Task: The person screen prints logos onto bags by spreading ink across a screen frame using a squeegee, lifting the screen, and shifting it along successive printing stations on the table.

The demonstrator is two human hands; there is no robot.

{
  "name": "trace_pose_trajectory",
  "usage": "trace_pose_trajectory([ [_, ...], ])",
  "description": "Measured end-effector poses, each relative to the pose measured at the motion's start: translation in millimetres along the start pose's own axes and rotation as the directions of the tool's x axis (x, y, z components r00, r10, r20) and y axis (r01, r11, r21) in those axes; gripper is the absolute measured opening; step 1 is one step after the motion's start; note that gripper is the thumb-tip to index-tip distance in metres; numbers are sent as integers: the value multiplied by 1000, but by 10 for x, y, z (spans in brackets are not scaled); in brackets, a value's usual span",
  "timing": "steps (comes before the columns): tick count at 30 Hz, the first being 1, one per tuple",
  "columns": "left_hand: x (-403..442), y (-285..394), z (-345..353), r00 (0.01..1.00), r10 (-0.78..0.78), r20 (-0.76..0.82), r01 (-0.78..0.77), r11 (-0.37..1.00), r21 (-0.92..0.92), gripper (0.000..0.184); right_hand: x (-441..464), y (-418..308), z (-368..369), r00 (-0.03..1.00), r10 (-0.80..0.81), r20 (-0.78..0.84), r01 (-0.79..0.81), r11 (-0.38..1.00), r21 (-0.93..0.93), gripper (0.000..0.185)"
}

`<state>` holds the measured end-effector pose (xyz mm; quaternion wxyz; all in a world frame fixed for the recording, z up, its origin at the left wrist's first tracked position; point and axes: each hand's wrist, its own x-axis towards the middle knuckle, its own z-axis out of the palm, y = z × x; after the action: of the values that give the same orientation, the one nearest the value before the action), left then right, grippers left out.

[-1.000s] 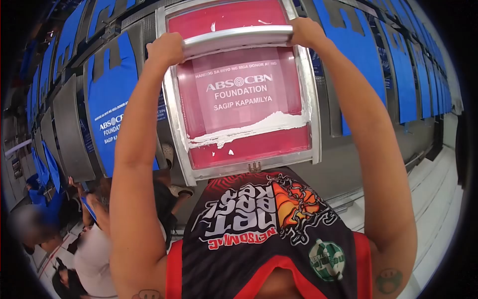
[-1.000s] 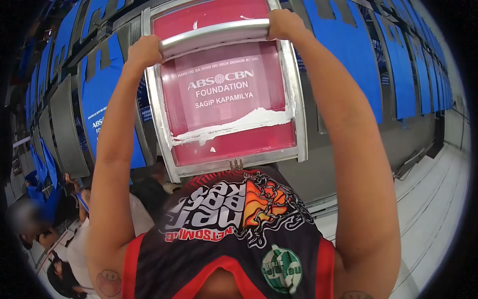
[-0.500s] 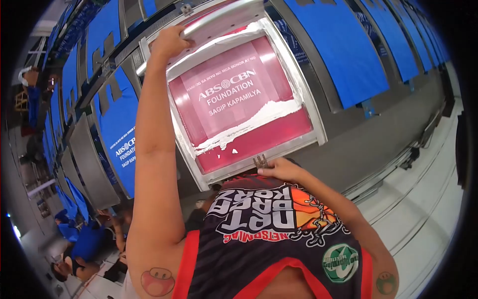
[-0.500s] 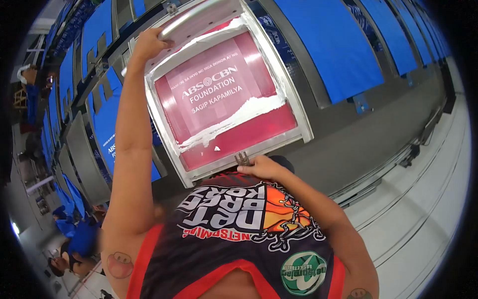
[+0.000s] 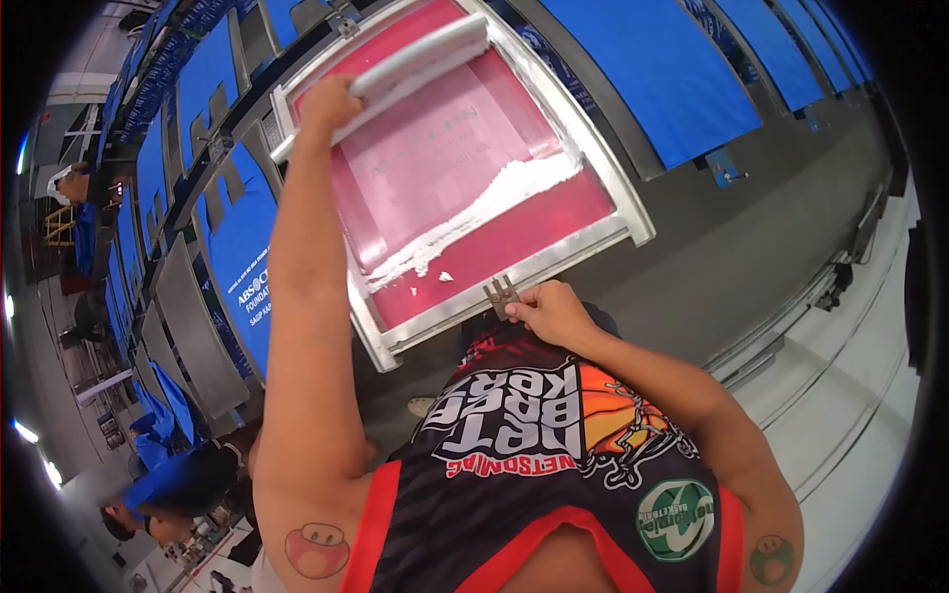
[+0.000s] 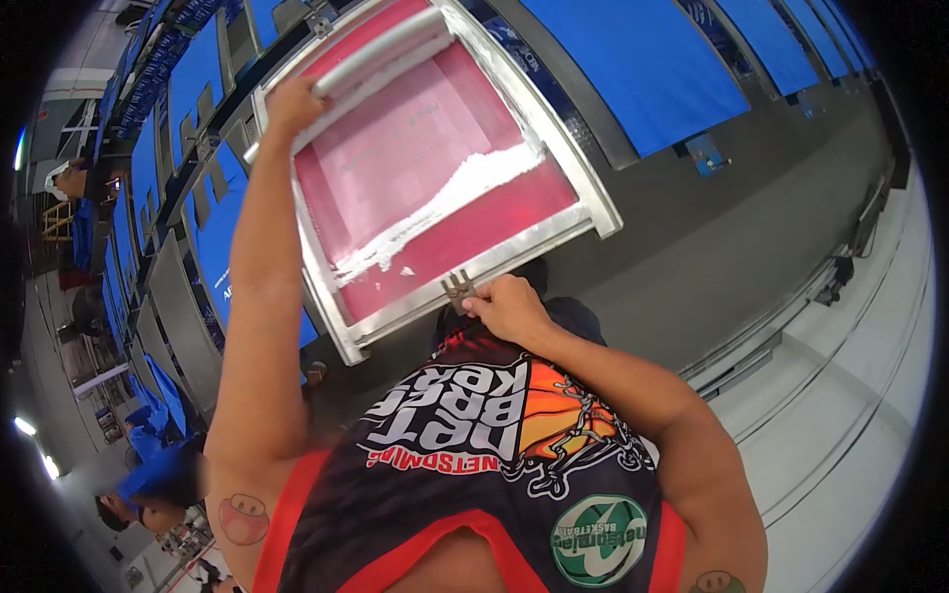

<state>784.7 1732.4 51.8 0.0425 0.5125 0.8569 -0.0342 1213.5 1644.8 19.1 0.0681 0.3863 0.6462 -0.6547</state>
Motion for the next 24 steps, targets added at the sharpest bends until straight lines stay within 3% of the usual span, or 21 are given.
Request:
trace_pose_trajectory([
  [2, -256, 146, 51, 1000, 4, -16, -4, 1000, -26, 35, 140, 245, 57, 998, 40, -48, -49, 980, -192, 22],
  [5, -863, 438, 210, 995, 32, -97, -40, 996, -83, 33, 168, 292, 46, 999, -2, -43, -2, 995, -97, 22],
  [7, -1407, 750, 285, 997, 2, -71, -8, 996, -90, 32, 182, 327, 63, 999, -28, -42, 25, 997, -76, 22],
  [8, -1719, 896, 415, 987, 24, -158, -50, 985, -164, 28, 181, 332, 65, 999, -25, -42, 22, 997, -69, 22],
  [12, -2618, 1449, 518, 957, -20, -291, -34, 983, -181, 17, 220, 385, 78, 998, -41, -49, 35, 993, -114, 26],
  [13, -2631, 1459, 438, 967, -17, -254, -38, 976, -213, 17, 244, 419, 68, 998, -49, -49, 43, 992, -122, 26],
  [15, -2552, 1352, 285, 992, -29, -121, 2, 975, -222, 13, 284, 426, -41, 992, -49, 117, 73, 975, -208, 31],
  [17, -2470, 1063, 45, 999, -40, -21, 36, 985, -166, 13, 202, 75, -419, 954, -13, 301, 149, 889, -434, 40],
  [19, -2610, 649, -32, 985, -151, -83, 128, 964, -231, 30, 141, -187, -867, 990, -108, 93, 125, 972, -201, 42],
  [20, -2748, 464, -127, 969, -202, -142, 171, 964, -202, 38, 43, -408, -1065, 957, -206, -204, 166, 966, -197, 44],
  [21, -2907, 322, -171, 950, -244, -195, 212, 962, -174, 47, 167, -319, -1281, 817, -400, -415, 237, 889, -391, 47],
  [22, -3007, 200, -77, 918, -376, -130, 321, 893, -317, 53, 265, -336, -1541, 794, -419, -439, 57, 772, -633, 54],
  [23, -3054, 85, 90, 877, -479, -33, 418, 794, -441, 59, 417, -276, -1687, 769, -451, -453, 76, 768, -636, 54],
  [24, -3079, 26, 302, 864, -503, -37, 388, 710, -587, 54, 596, -105, -1773, 825, -282, -490, -79, 801, -594, 59],
])
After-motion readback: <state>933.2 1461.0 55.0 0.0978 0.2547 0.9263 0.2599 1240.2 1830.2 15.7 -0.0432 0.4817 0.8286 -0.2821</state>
